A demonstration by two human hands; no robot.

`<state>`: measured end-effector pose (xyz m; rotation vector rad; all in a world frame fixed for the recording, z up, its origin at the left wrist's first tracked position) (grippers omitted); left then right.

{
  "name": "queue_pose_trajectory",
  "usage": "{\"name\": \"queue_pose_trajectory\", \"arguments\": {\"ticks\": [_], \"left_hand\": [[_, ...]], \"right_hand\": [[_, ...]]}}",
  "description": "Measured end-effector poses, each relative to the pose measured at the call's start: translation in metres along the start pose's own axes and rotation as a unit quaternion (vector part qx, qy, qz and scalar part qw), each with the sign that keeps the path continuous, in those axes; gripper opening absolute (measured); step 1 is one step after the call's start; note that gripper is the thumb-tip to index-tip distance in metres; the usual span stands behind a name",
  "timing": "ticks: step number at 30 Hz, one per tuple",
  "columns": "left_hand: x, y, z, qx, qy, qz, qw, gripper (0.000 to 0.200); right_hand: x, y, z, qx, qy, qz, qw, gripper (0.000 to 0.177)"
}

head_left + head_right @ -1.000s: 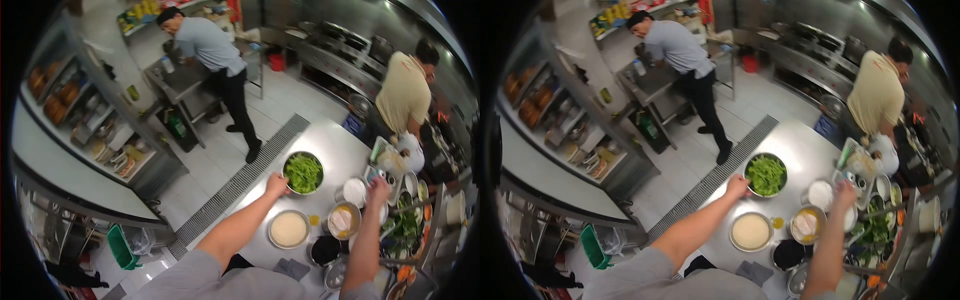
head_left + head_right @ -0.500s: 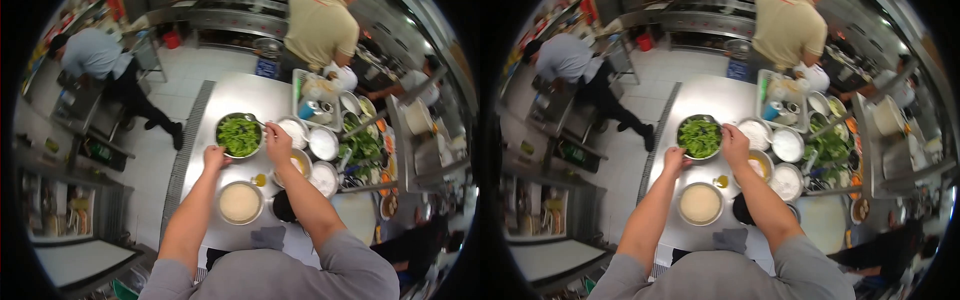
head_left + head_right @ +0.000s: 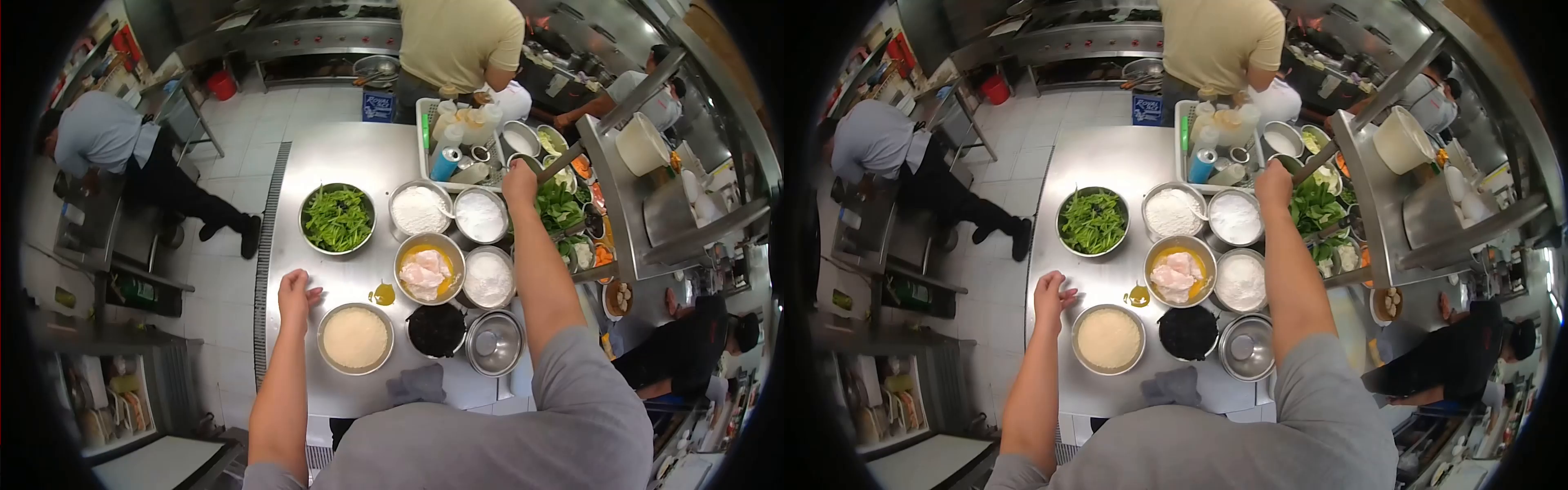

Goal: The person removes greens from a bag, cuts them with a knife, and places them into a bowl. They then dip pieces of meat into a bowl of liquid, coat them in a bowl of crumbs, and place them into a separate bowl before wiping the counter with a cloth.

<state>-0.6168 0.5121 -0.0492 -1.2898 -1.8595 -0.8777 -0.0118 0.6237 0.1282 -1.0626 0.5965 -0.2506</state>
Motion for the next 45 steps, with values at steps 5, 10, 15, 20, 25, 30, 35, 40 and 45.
{"name": "queue_pose_trajectory", "arguments": {"ticks": [5, 10, 15, 20, 25, 30, 35, 40, 45], "left_hand": [[-0.032, -0.033, -0.065, -0.045, 0.088, 0.184, 0.978, 0.028], [-0.057, -0.053, -0.101, -0.048, 0.097, 0.225, 0.968, 0.025], [-0.067, -0.068, -0.102, -0.055, 0.082, 0.235, 0.967, 0.018], [-0.072, -0.096, -0.1, -0.051, 0.075, 0.178, 0.98, 0.013], [-0.062, -0.124, -0.106, -0.071, 0.033, 0.167, 0.983, 0.015], [-0.069, -0.123, -0.107, -0.166, 0.011, 0.215, 0.962, 0.019], [-0.076, -0.101, -0.109, -0.222, -0.01, 0.211, 0.952, 0.019], [0.008, -0.072, -0.169, -0.106, 0.167, 0.448, 0.872, 0.02], [-0.039, 0.064, -0.261, -0.464, 0.307, 0.322, 0.766, 0.009]], "right_hand": [[0.008, 0.069, 0.008, -0.123, -0.043, -0.051, 0.99, 0.041], [-0.027, 0.002, -0.032, 0.095, -0.086, -0.033, 0.991, 0.048], [-0.065, -0.068, -0.149, -0.022, -0.129, 0.27, 0.954, 0.036], [-0.089, -0.11, -0.369, -0.361, -0.263, 0.207, 0.87, 0.021], [-0.022, -0.083, -0.484, -0.508, -0.163, 0.108, 0.838, 0.024], [0.017, -0.053, -0.536, -0.373, -0.201, 0.047, 0.905, 0.022], [0.061, -0.051, -0.541, -0.263, -0.097, 0.03, 0.959, 0.026], [0.039, -0.082, -0.548, -0.16, -0.15, 0.027, 0.975, 0.042], [0.02, -0.057, -0.578, -0.234, -0.12, 0.008, 0.965, 0.055]]}}
Point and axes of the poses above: each hand's wrist, its own z-axis towards the middle knuckle, its own y-axis out of the palm, x = y × z, the point moved 8 cm from there along z, towards the middle knuckle, and after that the axes turned 6 degrees about -z, right-handed, at the moved point
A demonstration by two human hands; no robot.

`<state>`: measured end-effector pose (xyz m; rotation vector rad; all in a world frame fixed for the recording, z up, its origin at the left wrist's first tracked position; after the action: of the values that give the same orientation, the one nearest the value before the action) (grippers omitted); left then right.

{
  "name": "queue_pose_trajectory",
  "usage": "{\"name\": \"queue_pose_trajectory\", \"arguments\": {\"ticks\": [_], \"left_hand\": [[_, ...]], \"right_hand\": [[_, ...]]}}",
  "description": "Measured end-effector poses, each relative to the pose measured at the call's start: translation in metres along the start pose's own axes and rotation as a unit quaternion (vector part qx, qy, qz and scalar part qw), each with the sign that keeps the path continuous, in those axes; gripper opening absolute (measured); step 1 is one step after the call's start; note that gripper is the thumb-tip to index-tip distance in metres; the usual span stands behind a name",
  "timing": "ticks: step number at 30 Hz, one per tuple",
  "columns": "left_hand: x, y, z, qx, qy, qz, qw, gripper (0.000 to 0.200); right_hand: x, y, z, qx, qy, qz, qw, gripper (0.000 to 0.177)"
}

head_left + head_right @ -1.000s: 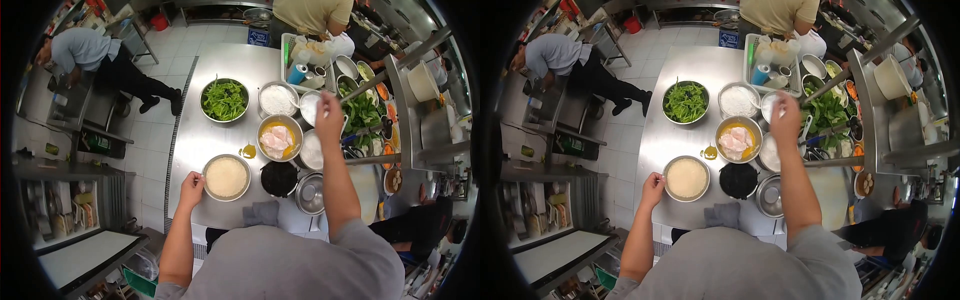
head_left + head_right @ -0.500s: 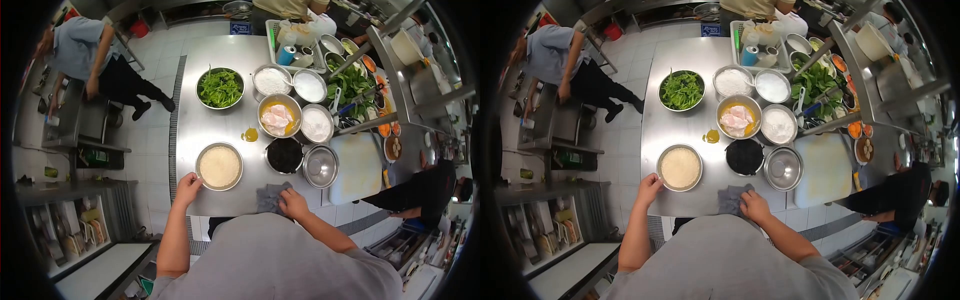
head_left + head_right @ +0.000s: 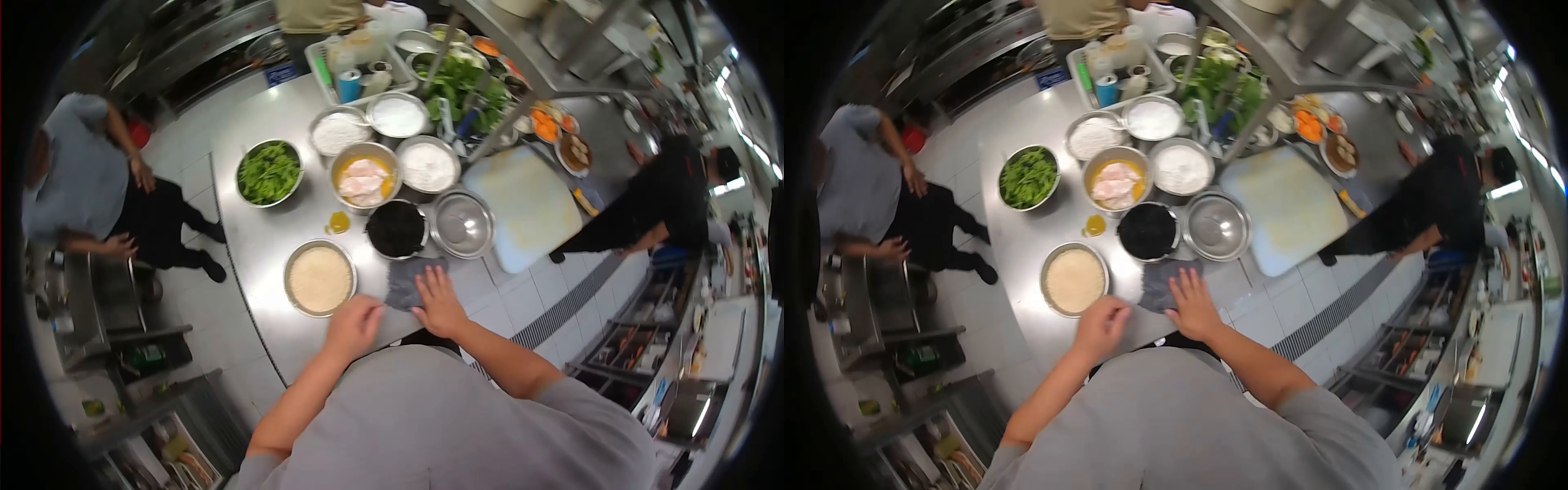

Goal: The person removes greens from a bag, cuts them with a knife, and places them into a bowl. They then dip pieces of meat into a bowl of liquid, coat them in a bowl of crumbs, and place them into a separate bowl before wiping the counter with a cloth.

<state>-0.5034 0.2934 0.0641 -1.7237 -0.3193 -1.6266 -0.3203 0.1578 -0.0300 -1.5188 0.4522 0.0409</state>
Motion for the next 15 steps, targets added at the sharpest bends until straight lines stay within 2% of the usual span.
{"name": "queue_pose_trajectory", "arguments": {"ticks": [2, 4, 5, 6, 8, 9, 12, 13, 15], "left_hand": [[0.024, 0.064, 0.031, -0.077, 0.128, -0.006, 0.989, 0.014], [-0.036, 0.113, 0.043, -0.074, 0.129, 0.027, 0.988, 0.02], [-0.058, 0.127, 0.046, -0.057, 0.119, 0.066, 0.989, 0.026], [-0.06, 0.132, 0.045, -0.066, 0.125, 0.061, 0.988, 0.026], [-0.069, 0.144, 0.045, -0.083, 0.103, 0.141, 0.981, 0.029], [-0.066, 0.148, 0.04, -0.083, 0.099, 0.144, 0.981, 0.029], [-0.049, 0.145, 0.027, -0.104, 0.104, 0.2, 0.969, 0.061], [-0.06, 0.15, 0.024, -0.133, 0.077, 0.2, 0.968, 0.081], [-0.061, 0.15, 0.03, -0.108, 0.053, 0.214, 0.969, 0.08]], "right_hand": [[0.009, -0.005, 0.007, 0.003, 0.018, 0.028, 0.999, 0.056], [0.017, 0.006, 0.009, -0.117, -0.029, 0.153, 0.981, 0.05], [0.02, 0.002, 0.001, -0.133, -0.042, 0.104, 0.985, 0.047], [0.024, 0.006, -0.01, -0.13, -0.031, 0.102, 0.986, 0.047], [0.025, 0.007, -0.025, -0.034, -0.071, 0.081, 0.994, 0.043], [0.023, 0.001, -0.021, -0.035, -0.076, 0.065, 0.994, 0.044], [0.028, -0.013, -0.017, -0.072, -0.041, 0.074, 0.994, 0.049], [0.027, -0.009, -0.012, -0.07, -0.053, 0.082, 0.993, 0.049], [0.015, -0.02, -0.02, 0.038, -0.116, 0.267, 0.956, 0.057]]}}
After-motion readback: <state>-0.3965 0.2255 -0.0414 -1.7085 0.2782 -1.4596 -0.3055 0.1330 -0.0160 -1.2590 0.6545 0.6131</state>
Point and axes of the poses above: each hand's wrist, its own z-axis towards the middle knuckle, its own y-axis out of the palm, x = y × z, the point moved 8 cm from there along z, towards the middle knuckle, and after that the axes turned 6 degrees about -z, right-handed, at the moved point
